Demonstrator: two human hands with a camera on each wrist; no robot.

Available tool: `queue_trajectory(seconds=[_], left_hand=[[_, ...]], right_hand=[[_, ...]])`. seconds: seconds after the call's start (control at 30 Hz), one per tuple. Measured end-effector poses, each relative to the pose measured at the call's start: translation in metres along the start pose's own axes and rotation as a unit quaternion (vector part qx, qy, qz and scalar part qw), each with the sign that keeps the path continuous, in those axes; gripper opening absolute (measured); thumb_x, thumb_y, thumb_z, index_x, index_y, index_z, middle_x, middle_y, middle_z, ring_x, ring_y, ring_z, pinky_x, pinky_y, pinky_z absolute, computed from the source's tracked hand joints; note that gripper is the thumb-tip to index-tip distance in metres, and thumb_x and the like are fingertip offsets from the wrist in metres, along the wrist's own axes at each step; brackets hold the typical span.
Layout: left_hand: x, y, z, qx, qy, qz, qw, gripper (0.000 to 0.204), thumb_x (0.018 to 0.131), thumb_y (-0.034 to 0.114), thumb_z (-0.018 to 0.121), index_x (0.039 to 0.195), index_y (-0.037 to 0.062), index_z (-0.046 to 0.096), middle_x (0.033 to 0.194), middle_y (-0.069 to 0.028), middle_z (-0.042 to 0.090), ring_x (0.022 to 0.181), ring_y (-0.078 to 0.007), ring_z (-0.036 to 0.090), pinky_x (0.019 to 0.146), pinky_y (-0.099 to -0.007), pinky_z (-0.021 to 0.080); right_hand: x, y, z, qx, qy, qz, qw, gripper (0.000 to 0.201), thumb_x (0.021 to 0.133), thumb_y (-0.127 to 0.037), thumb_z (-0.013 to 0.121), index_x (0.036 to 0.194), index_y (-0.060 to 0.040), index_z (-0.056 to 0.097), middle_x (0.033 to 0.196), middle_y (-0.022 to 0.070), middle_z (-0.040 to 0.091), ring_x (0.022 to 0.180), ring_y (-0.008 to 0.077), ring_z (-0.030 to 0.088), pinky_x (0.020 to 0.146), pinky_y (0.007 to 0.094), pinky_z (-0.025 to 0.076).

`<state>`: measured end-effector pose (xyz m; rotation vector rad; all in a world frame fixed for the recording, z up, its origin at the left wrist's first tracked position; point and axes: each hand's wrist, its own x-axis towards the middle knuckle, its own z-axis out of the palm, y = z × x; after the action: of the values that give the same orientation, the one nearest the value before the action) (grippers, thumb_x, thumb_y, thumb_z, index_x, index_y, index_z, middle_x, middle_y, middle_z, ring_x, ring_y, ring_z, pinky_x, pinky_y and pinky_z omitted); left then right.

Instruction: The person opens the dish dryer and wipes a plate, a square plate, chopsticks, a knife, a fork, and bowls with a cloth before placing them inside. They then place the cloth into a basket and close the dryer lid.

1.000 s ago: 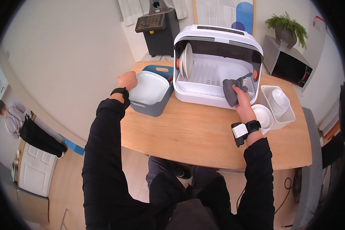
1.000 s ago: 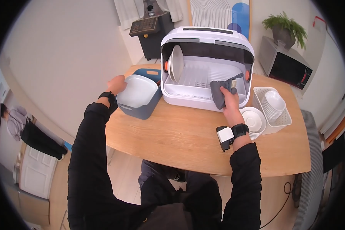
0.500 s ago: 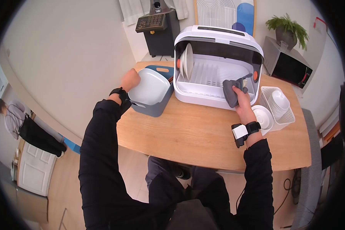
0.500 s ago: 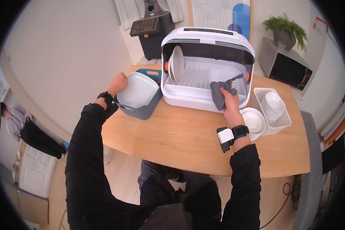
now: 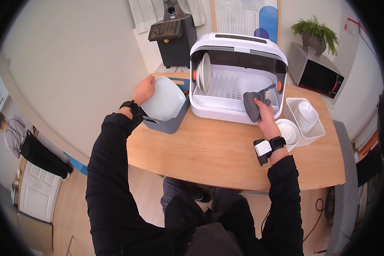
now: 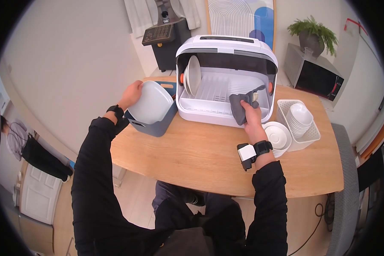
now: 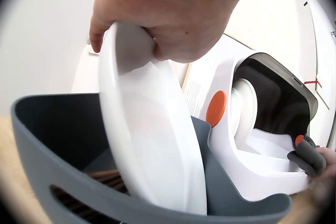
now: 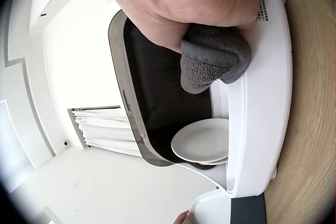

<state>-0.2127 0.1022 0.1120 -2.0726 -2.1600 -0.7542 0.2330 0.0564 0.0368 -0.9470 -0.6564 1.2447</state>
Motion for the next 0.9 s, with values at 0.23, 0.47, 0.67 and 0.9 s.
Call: queue_trajectory(seconds=[0.23,0.47,0.67,0.9], left_hand=[[0.012,-0.004,-0.029,-0.043,0.052,0.003,0.998,0.033,0.099,0.028,0.042,0.118,0.0086,0.06,0.112,-0.0179,0.065,0.106,-0.0373,0.06,0.092,-0.0443,0.047],[-0.001,0.014,-0.068,-0.156,0.051,-0.033,0.986,0.034,0.098,0.026,0.047,0.118,0.0037,0.061,0.107,-0.0171,0.067,0.098,-0.03,0.064,0.088,-0.039,0.048],[-0.043,0.068,-0.072,-0.248,-0.026,-0.044,0.968,0.034,0.098,0.027,0.048,0.12,0.004,0.061,0.108,-0.0136,0.067,0.093,-0.0232,0.064,0.085,-0.0354,0.049],[-0.07,0.144,-0.03,-0.129,0.077,0.162,0.975,0.024,0.096,0.027,0.051,0.109,0.0108,0.064,0.09,-0.0168,0.068,0.084,-0.0383,0.065,0.075,-0.0444,0.051]], right_hand=[[-0.003,-0.002,0.001,0.007,-0.005,0.003,1.0,0.032,0.086,-0.01,0.068,0.114,-0.0008,0.056,0.105,0.0086,0.064,0.092,0.0184,0.064,0.077,0.0307,0.053],[0.0,0.0,-0.002,0.005,-0.007,0.009,1.0,0.037,0.085,-0.011,0.069,0.118,-0.0021,0.054,0.109,0.0086,0.063,0.095,0.0183,0.063,0.078,0.0314,0.053],[0.007,0.002,-0.006,0.01,-0.014,0.03,0.999,0.043,0.086,-0.019,0.069,0.122,-0.0043,0.052,0.111,0.0076,0.062,0.097,0.018,0.063,0.079,0.0305,0.053],[-0.042,-0.029,0.028,0.047,-0.103,0.019,0.993,0.04,0.096,-0.038,0.058,0.12,-0.0064,0.058,0.115,0.0049,0.064,0.104,0.0162,0.062,0.088,0.0274,0.049]])
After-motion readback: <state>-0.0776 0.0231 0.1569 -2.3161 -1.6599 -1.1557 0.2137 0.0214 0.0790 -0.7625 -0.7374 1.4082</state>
